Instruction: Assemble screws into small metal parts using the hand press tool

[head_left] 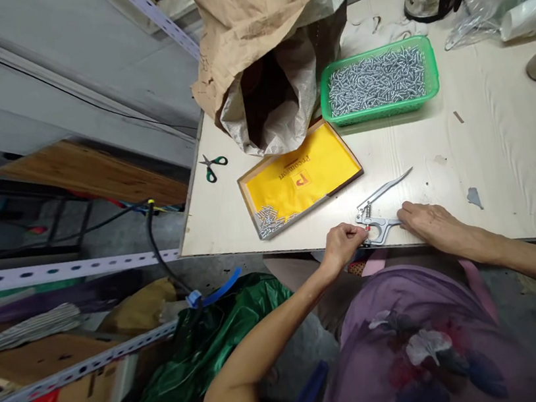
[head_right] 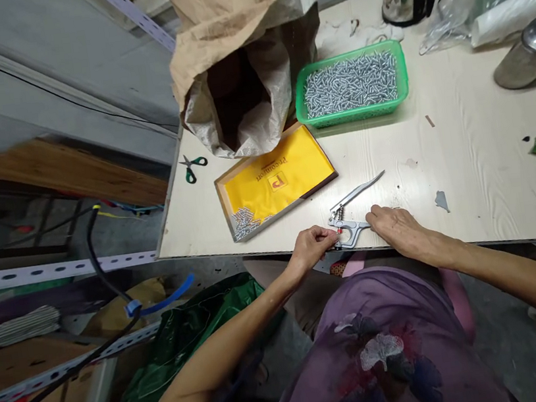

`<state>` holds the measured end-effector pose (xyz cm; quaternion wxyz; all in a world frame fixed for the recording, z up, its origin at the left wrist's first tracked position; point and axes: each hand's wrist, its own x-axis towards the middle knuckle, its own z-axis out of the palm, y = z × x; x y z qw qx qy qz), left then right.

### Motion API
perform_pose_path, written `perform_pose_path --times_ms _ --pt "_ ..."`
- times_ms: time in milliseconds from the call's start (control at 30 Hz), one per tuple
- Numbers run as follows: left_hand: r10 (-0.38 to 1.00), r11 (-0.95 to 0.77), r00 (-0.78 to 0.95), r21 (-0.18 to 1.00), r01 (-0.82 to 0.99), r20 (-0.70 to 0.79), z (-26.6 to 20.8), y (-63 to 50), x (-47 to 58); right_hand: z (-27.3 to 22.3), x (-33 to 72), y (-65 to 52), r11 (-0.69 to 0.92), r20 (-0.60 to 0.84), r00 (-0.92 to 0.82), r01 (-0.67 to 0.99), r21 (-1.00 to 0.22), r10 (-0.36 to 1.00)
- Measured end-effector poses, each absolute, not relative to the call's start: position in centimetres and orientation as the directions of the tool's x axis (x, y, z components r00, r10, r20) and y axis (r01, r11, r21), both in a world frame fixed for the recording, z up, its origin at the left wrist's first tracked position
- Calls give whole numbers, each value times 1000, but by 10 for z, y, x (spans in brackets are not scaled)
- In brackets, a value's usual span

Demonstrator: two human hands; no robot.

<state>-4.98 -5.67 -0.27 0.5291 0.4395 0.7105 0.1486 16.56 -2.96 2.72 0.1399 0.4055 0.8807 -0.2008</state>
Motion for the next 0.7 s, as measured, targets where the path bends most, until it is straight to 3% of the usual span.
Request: perform_pose_path --times_ms 233,367,500,700 --pt "692 571 18 563 598 -722 6 -44 -48 23 167 -32 595 -370 -645 763 -253 669" --pt "634 637 10 529 561 -773 7 -44 -46 16 176 -23 639 -258 -701 713 -290 665" --pt "616 686 -10 530 498 -788 7 -45 -44 -2 187 -4 693 -110 -720 691 -207 685" --pt "609 706 -35 521 479 -793 12 -46 -41 -17 189 12 730 -72 -756 649 -213 651"
